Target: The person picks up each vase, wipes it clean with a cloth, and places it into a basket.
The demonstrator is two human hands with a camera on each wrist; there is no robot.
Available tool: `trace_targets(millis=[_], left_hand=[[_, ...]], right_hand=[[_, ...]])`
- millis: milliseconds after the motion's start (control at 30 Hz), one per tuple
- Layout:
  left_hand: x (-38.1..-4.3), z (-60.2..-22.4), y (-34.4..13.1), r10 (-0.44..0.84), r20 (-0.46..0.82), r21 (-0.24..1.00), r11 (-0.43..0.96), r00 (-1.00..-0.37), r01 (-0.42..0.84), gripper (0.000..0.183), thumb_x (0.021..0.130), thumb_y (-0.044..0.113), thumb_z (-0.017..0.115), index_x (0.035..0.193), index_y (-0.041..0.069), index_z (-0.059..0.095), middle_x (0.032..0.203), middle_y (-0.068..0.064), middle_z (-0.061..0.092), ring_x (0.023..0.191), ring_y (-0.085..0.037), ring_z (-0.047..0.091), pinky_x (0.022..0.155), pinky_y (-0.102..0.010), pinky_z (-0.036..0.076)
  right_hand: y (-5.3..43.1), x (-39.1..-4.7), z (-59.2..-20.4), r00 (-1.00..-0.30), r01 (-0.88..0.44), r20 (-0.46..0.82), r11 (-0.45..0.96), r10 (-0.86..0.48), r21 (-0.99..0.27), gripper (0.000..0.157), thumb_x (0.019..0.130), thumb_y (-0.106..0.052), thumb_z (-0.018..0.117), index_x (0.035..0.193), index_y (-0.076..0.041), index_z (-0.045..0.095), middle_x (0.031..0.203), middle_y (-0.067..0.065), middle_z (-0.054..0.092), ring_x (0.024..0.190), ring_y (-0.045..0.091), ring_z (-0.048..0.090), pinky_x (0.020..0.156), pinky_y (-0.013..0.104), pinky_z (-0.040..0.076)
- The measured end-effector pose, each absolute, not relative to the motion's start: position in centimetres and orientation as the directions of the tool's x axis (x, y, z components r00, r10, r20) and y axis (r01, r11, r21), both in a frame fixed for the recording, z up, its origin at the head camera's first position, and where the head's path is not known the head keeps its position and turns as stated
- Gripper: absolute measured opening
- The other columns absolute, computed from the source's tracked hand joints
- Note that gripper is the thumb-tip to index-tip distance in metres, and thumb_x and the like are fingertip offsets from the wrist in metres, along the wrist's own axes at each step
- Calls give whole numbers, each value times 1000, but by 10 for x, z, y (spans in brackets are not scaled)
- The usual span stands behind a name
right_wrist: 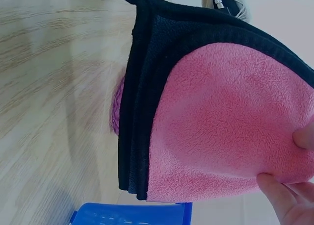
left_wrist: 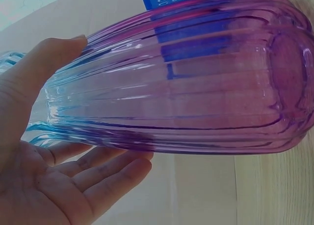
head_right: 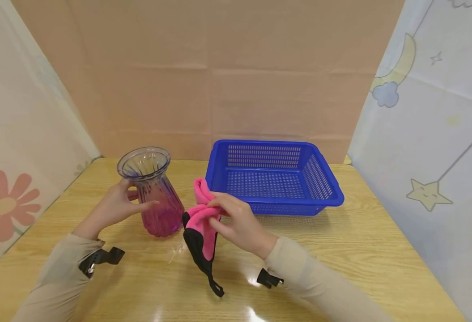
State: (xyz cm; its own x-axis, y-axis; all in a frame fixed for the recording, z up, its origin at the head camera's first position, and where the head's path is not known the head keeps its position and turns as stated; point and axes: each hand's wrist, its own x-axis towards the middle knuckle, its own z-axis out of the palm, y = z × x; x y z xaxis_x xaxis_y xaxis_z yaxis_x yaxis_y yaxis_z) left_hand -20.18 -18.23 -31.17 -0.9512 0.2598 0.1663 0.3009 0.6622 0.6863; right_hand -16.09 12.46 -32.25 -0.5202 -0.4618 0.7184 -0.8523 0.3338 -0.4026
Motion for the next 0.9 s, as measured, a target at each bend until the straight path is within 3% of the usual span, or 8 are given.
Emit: trace_targets(millis=[567, 800, 900], left_hand=[[-201, -310, -181, 253, 152, 677, 678, -956, 287, 92, 77, 36, 75, 143, 3, 20, 124, -30, 51, 109, -49, 57, 85, -51, 55], [-200, -310, -182, 249, 149, 677, 680, -957, 282, 93, 77, 37, 75, 144, 5, 19, 124, -29, 51, 110, -49, 57, 86, -51, 54], [-200, -310, -182, 251, 148, 677, 680, -957, 283, 93, 77, 38, 75, 143, 4, 19, 124, -30, 51, 109, -49, 57, 86, -51, 54]], right_hand=[[99, -173, -317, -586, -810, 707, 310, -397, -498, 17, 78, 7, 67, 92, 0, 61, 114, 22, 64, 100, 31, 66, 68, 24, 59], [95, -177, -314, -603, -797, 700, 320, -383, -512, 16, 79, 5, 66, 93, 1, 61, 115, 22, 64, 99, 31, 66, 68, 19, 58], [92, -180, -313, -609, -793, 699, 309, -375, -525, 16, 79, 6, 66, 93, 1, 60, 116, 22, 63, 101, 31, 65, 69, 23, 59]])
